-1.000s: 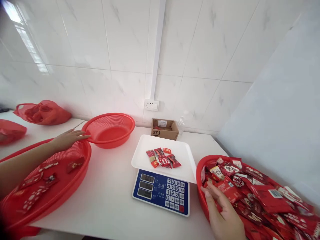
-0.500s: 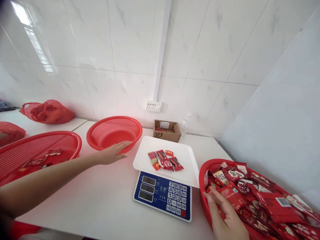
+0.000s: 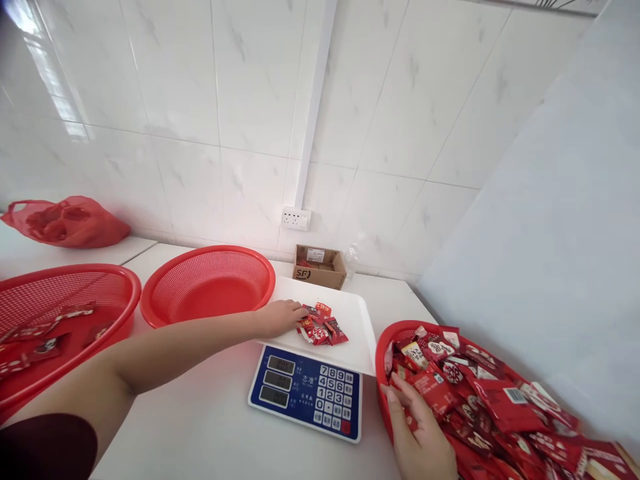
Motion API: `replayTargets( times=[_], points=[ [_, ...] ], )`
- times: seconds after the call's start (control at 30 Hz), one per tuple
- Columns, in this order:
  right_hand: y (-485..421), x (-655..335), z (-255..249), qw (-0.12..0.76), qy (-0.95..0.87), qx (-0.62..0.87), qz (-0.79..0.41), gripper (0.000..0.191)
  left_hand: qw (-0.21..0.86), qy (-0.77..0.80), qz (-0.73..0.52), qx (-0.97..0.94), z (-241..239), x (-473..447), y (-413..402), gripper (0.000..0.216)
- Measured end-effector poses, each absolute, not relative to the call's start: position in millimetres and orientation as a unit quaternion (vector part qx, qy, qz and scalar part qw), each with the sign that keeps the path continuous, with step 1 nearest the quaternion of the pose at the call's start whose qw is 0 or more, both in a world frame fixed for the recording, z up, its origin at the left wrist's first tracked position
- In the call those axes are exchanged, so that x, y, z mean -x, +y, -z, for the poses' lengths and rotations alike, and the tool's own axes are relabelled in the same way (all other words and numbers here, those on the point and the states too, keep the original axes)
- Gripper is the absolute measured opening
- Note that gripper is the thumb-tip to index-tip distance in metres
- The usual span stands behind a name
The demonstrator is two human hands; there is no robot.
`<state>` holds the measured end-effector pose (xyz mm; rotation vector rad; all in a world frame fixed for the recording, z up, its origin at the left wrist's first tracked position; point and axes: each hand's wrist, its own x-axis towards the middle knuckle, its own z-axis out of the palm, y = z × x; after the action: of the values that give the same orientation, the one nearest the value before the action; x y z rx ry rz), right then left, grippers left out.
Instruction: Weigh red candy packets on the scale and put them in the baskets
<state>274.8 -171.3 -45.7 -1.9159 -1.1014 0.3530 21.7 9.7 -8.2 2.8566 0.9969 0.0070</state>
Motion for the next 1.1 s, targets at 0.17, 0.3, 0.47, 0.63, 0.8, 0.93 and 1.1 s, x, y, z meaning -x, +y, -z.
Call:
replayTargets(
  times=[0.17, 0.3, 0.47, 0.63, 0.8, 0.93, 1.1],
  points=[
    [-172, -277, 48, 0.431, -0.437, 0.775, -0.151, 0.070, 0.014, 0.334, -0.021, -0.942, 4, -8, 9, 0.050],
    [-171, -277, 49, 0.425, -0.442, 0.774, -0.158, 0.072, -0.030, 0.400, -0.068, -0.913, -10, 15, 8, 0.057],
    [-171, -277, 49, 0.427, -0.445, 0.772, -0.153, 0.069, -0.073, 0.498, -0.098, -0.859, -31, 54, 18, 0.047],
    [-171, -279, 51, 0.427, -0.459, 0.765, -0.148, 0.066, -0.092, 0.489, -0.080, -0.864, -30, 61, 18, 0.033],
    [-169, -278, 51, 0.436, -0.454, 0.762, -0.152, 0.065, -0.050, 0.339, -0.068, -0.937, -12, 8, -12, 0.047],
    [-168, -277, 48, 0.433, -0.438, 0.771, -0.165, 0.070, 0.032, 0.198, -0.072, -0.977, 4, -38, -27, 0.049],
    [-169, -278, 46, 0.427, -0.421, 0.779, -0.183, 0.074, 0.062, 0.212, -0.046, -0.974, 7, -53, -24, 0.062]
  ],
)
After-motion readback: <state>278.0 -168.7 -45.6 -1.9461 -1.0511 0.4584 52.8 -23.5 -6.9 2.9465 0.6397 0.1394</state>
